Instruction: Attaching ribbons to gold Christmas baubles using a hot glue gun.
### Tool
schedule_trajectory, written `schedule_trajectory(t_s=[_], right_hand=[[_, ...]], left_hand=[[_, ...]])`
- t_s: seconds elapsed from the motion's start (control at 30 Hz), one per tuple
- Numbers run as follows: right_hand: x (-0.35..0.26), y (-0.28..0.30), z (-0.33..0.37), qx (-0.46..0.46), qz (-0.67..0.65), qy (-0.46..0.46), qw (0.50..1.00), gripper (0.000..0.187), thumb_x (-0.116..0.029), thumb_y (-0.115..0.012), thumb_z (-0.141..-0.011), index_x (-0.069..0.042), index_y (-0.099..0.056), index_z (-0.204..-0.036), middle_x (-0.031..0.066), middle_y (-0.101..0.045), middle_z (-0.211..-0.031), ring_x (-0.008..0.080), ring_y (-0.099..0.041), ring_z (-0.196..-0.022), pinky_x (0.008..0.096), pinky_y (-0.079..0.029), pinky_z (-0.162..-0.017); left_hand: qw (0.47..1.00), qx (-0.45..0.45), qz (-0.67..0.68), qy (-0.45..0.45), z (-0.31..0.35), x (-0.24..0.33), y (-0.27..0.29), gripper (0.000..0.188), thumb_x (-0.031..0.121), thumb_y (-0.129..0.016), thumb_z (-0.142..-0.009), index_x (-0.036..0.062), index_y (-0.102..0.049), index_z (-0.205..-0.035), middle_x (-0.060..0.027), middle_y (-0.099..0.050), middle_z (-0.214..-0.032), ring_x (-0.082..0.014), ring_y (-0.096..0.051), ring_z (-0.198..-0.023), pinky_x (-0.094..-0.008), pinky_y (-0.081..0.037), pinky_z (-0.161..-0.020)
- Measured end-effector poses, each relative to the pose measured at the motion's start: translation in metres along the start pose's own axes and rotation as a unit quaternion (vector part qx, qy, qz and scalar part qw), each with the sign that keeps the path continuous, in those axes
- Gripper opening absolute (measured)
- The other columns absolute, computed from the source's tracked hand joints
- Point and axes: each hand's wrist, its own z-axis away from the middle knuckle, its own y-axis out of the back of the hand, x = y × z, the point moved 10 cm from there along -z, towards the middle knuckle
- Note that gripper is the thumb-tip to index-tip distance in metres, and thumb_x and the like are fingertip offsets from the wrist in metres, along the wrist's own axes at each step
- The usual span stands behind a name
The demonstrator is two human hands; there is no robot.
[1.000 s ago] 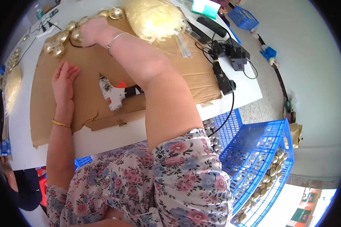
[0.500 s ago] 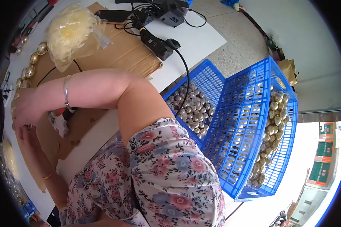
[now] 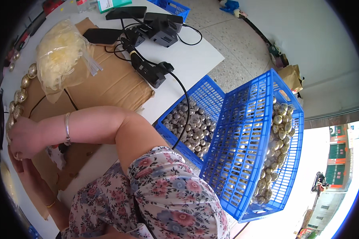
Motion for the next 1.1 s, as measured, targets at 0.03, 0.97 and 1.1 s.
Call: schedule_trajectory(t_s=[0.03,0.97,1.1], right_hand=[[0.003,0.004,0.000,0.036,-0.051,-0.015,0.998,0.014,-0.029,-0.059,-0.067,-0.017,-0.067,-0.067,0.0029,-0.058,-0.074,0.0222,-0.058,-0.071,0.0401,-0.043,-0.063],[-0.013,0.080,0.010,0.207,-0.060,0.040,0.976,0.025,0.008,-0.053,-0.061,-0.004,-0.064,-0.080,0.0088,-0.049,-0.070,0.0220,-0.051,-0.062,0.0308,-0.043,-0.052],[-0.003,0.092,0.008,0.214,-0.055,0.052,0.974,0.029,0.007,-0.055,-0.061,-0.003,-0.066,-0.086,0.0095,-0.052,-0.070,0.0226,-0.053,-0.062,0.0312,-0.045,-0.054]], left_hand=[[0.999,0.019,-0.026,-0.005,-0.004,0.007,-0.001,0.042,0.009,-0.046,-0.090,-0.0014,-0.034,-0.129,-0.0126,-0.045,-0.123,-0.0185,-0.047,-0.110,-0.0301,-0.038,-0.093],[0.987,0.149,0.029,-0.047,-0.016,-0.047,0.076,0.054,-0.001,-0.059,-0.081,-0.0023,-0.036,-0.129,-0.0119,-0.049,-0.118,-0.0186,-0.051,-0.104,-0.0298,-0.045,-0.088],[0.987,0.153,0.030,-0.032,-0.020,-0.052,0.074,0.053,-0.001,-0.059,-0.081,-0.0021,-0.036,-0.129,-0.0120,-0.049,-0.118,-0.0188,-0.051,-0.104,-0.0301,-0.045,-0.087]])
